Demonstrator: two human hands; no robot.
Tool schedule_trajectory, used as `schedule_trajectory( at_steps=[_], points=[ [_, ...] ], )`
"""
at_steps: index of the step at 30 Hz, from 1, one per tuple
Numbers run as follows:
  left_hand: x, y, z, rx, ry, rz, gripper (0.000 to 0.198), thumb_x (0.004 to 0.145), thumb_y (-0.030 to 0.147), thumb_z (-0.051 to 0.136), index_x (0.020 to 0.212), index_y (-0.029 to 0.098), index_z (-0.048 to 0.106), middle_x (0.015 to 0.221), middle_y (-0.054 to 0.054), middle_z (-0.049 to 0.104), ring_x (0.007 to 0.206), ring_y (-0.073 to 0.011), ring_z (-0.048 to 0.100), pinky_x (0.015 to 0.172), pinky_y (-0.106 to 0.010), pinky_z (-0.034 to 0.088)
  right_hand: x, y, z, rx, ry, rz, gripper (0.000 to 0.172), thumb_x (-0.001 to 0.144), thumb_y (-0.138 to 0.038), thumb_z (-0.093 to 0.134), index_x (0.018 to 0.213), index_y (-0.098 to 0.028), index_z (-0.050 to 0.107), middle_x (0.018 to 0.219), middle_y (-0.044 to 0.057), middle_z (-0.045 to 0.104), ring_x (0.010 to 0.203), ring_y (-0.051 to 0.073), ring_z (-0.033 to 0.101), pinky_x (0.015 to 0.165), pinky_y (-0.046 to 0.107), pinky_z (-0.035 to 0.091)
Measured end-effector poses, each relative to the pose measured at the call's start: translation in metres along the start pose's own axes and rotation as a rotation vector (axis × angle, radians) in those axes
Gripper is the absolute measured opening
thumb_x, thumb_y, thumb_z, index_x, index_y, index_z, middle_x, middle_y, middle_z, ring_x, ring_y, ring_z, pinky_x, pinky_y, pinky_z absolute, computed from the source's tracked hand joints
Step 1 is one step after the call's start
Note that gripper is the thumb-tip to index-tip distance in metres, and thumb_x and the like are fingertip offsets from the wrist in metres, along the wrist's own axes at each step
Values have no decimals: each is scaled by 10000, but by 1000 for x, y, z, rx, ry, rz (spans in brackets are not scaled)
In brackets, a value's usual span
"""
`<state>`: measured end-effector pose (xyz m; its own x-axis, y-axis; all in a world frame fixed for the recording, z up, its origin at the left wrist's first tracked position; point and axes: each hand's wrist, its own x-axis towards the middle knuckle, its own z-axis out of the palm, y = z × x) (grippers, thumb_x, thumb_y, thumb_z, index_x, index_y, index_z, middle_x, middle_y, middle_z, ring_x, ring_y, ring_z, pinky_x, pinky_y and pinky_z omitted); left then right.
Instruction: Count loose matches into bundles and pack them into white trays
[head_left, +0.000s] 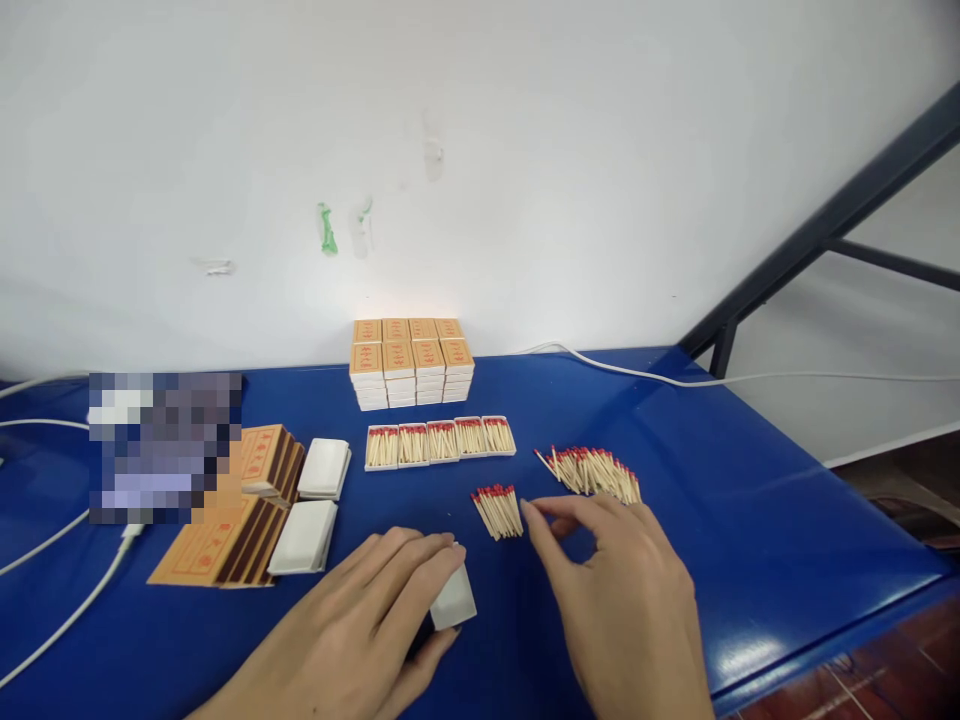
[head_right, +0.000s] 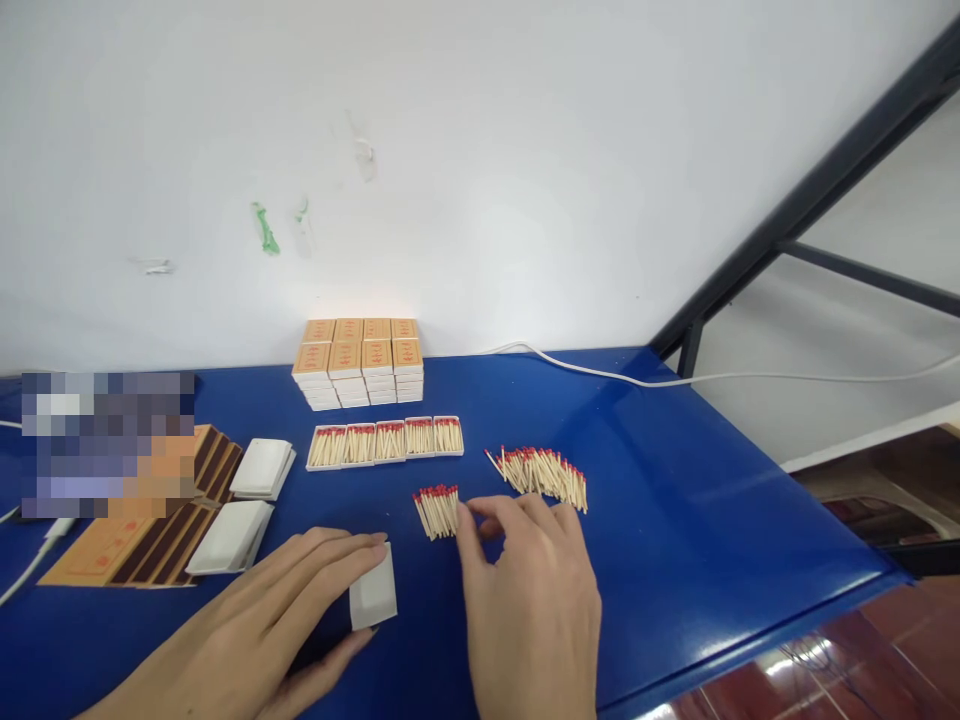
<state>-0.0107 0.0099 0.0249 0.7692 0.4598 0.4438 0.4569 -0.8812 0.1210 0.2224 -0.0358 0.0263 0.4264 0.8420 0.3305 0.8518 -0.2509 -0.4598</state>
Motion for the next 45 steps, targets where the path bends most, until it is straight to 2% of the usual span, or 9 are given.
schedule_trajectory(
  at_steps=[4,8,13,20,25,29,34,41,45],
  points=[
    [-3,0,0,5,0,1,346,1186,301,441,1439,140,614,1299,-104,808,1167,-252,817,1008,-383,685,15,13,0,-128,53,42,215,1012,-429,677,987,-270,818,970,92,797,944,332,580,693,393,403],
    [-4,0,2,8,0,5,349,1181,295,451,1445,131,610,1302,-113,804,1170,-258,815,1002,-393,689,24,22,8,-222,62,5,218,1020,-381,656,981,-237,815,988,117,791,955,330,532,682,384,366],
    [-1,0,2,15,-3,13,354,1189,298,426,1438,119,602,1292,-118,804,1163,-258,817,996,-409,692,26,25,18,-229,73,-7,211,1008,-313,629,919,-237,805,966,111,782,970,322,524,679,378,360],
    [-2,0,2,20,2,4,353,1198,318,416,1430,139,612,1287,-104,810,1168,-242,816,1004,-370,681,28,26,19,-229,84,-42,200,1009,-317,648,923,-226,802,955,106,780,968,318,529,713,390,386],
    [-3,0,2,28,9,10,357,1198,322,413,1428,132,609,1273,-109,813,1136,-250,827,974,-399,695,30,26,20,-226,88,-67,208,1014,-273,632,900,-207,793,917,109,774,926,306,525,719,391,389],
    [-3,-1,1,26,11,9,361,1198,326,409,1432,138,610,1281,-103,813,1151,-250,823,991,-390,688,23,21,12,-202,91,-77,200,1016,-307,645,897,-228,784,920,91,779,931,307,544,695,380,396],
    [1,1,0,24,3,11,345,1193,301,413,1418,128,607,1289,-109,811,1159,-243,821,979,-354,693,2,4,1,-40,88,-108,256,1028,-387,637,831,-262,741,822,44,736,852,269,588,628,347,430],
    [1,1,0,37,-8,29,335,1185,270,402,1411,116,595,1257,-116,818,1130,-255,830,963,-398,705,-14,-8,7,-52,53,-144,269,1022,-336,592,785,-273,702,777,34,694,787,260,570,596,351,446],
    [2,1,0,37,-6,20,334,1182,268,410,1414,115,597,1273,-120,813,1140,-257,826,965,-398,704,-14,-7,2,-35,57,-138,295,1040,-446,596,830,-290,733,787,28,702,790,255,587,574,336,442]
  ],
)
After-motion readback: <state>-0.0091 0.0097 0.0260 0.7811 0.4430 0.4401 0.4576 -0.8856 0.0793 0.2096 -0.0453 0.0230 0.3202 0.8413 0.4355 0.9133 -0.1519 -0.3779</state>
